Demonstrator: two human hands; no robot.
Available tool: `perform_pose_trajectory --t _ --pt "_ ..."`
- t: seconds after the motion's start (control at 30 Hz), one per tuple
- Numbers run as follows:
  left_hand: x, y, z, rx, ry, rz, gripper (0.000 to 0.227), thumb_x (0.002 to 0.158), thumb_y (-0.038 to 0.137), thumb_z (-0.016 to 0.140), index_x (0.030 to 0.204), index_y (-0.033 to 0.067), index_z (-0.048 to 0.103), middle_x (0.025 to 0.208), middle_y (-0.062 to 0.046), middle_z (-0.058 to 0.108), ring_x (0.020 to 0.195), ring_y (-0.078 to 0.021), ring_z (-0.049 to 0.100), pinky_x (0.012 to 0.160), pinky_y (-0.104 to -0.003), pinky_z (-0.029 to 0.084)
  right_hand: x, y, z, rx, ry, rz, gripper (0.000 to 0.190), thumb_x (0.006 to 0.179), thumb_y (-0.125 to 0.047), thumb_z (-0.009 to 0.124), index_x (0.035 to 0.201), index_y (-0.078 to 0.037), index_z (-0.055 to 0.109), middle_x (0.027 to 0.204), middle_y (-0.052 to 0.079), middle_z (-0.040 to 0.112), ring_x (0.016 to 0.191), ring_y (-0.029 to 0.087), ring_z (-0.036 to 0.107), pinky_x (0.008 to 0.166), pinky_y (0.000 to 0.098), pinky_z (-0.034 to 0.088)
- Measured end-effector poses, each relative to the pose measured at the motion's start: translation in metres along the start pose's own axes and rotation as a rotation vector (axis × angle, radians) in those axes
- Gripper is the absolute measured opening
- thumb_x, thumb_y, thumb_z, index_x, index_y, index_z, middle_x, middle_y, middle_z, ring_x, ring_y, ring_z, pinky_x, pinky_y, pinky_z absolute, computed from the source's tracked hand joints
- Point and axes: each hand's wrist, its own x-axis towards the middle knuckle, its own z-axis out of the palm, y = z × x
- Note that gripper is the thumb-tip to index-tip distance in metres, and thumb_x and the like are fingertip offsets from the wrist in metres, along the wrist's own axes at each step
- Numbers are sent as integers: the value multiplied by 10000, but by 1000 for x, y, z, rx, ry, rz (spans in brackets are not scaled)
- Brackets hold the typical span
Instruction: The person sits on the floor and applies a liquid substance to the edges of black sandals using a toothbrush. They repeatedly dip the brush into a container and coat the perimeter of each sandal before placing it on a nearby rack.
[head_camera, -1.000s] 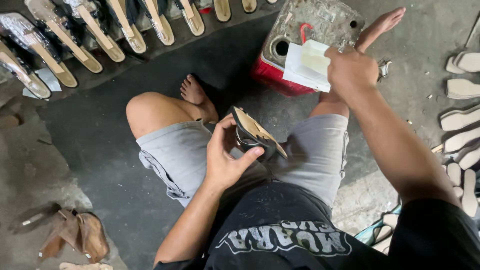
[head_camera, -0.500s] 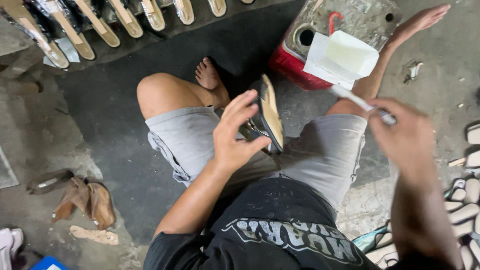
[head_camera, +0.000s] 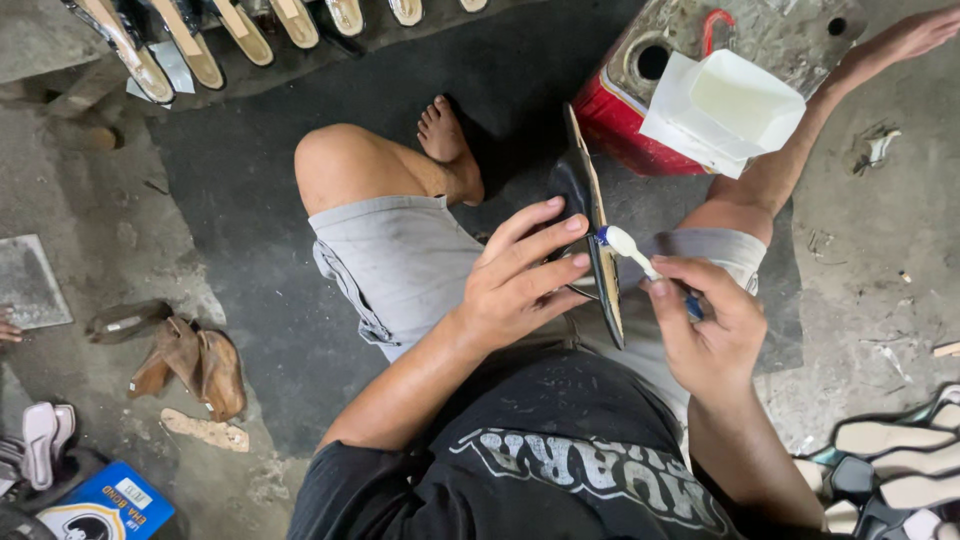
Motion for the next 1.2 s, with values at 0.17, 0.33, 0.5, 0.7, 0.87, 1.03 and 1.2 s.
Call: perform_pose_trajectory --t 0.17,0.33,0.5,0.7,0.87,1.03,1.2 --pt "-1 0 1 -25 14 0 627 765 95 962 1287 91 616 1453 -138 568 1400 -418 536 1173 -512 520 1 -4 3 -37 17 -127 152 1023 65 675 1170 29 663 1092 139 720 910 174 716 835 257 561" --pt "-2 -1 1 -49 36 -38 651 759 120 967 1304 99 611 1458 -132 568 1405 -416 539 1179 -515 516 -5 -2 3 160 -47 -166 168 995 60 662 1154 9 647 1105 151 701 922 173 715 811 254 579" --pt "-3 -3 4 -156 15 7 687 778 115 967 1340 163 574 1503 -135 530 1434 -424 515 1156 -494 495 -9 2 5 81 21 -81 162 1024 84 652 1183 53 646 1096 173 692 912 171 663 817 260 531" --pt "0 -1 4 -134 13 -39 727 788 147 967 1386 181 557 1512 -137 531 1453 -395 514 1165 -487 494 -9 4 4 249 -60 -161 167 1000 61 653 1162 29 628 1097 169 691 942 170 690 779 233 555" --pt "2 4 -1 -185 -11 -133 700 827 227 934 1404 185 541 1531 -147 527 1469 -379 517 1186 -476 467 -8 8 -2 168 -51 -187 175 955 61 682 1121 18 646 1056 173 706 785 128 643 661 186 481" --pt "3 6 -1 -376 -101 -165 668 868 264 902 1424 188 540 1569 -153 499 1454 -357 510 1221 -452 450 -3 13 -6 146 -27 -252 162 1053 46 661 1209 11 633 1095 167 695 880 154 656 763 237 515" --pt "1 5 -4 -411 -90 -230 675 890 309 884 1447 180 528 1554 -180 499 1445 -357 540 1223 -447 451 0 4 -11 75 -81 -239 154 931 37 700 1080 19 666 1015 170 714 714 133 599 577 209 433"
